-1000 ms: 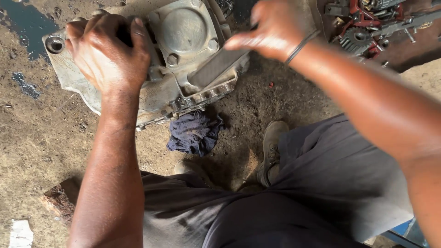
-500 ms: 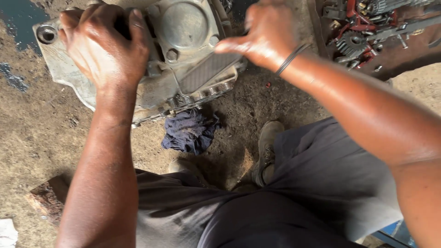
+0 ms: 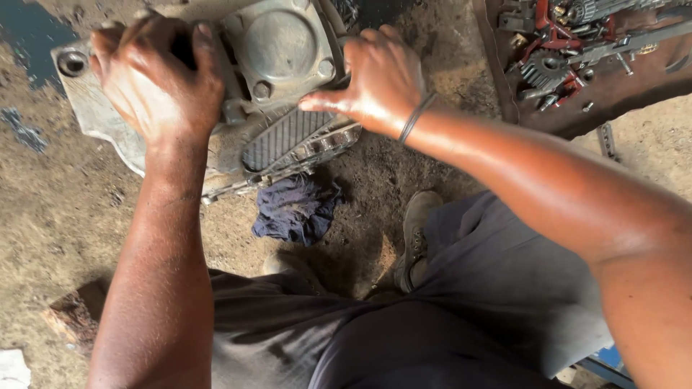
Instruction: The person scrubs a metallic engine casing with a wire brush, focusing on the interior and exterior surfaces. After scrubbing, the person wipes the part with a dark cloth.
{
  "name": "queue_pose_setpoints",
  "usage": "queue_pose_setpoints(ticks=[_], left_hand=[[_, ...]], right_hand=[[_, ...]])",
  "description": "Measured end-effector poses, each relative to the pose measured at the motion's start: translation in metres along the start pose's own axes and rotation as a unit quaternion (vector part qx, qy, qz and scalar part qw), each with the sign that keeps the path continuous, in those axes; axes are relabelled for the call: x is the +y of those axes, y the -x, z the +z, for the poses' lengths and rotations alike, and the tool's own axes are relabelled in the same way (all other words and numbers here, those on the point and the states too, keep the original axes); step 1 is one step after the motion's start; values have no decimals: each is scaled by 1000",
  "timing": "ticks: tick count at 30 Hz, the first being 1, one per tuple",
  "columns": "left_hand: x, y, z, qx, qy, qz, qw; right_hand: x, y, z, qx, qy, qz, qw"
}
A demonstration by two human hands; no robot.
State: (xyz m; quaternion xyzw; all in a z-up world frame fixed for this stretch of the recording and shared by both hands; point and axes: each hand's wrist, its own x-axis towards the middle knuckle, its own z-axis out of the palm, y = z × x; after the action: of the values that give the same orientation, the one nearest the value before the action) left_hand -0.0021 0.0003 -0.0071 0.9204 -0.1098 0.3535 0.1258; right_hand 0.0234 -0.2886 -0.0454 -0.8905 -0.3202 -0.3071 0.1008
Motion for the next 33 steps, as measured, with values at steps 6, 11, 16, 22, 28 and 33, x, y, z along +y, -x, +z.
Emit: queue_pose_setpoints(ticks=[6,11,16,22,28,33], left_hand=[[1,-1,-4,-12,7,-12,1000],[11,-3,-12,-14,9,-27,999],[12,-6,-11,4,-9,-10,1000],[2,-3,-3,-35,15,-34,999],[0,2,-7,-18,24,-3,1000],[4,-1,-5,-3,8,-17,1000]], right_hand=[[71,-12,-54,-485,-132,187,844],[122,-7,-85,-467,-98,160,864],[105,-8,-70,-471,-58,227,850],[37,-4,-29,-238,-83,125,960],[72,-11,-58,-369,-67,190,907],[74,-4,-70,-342,-45,164,924]])
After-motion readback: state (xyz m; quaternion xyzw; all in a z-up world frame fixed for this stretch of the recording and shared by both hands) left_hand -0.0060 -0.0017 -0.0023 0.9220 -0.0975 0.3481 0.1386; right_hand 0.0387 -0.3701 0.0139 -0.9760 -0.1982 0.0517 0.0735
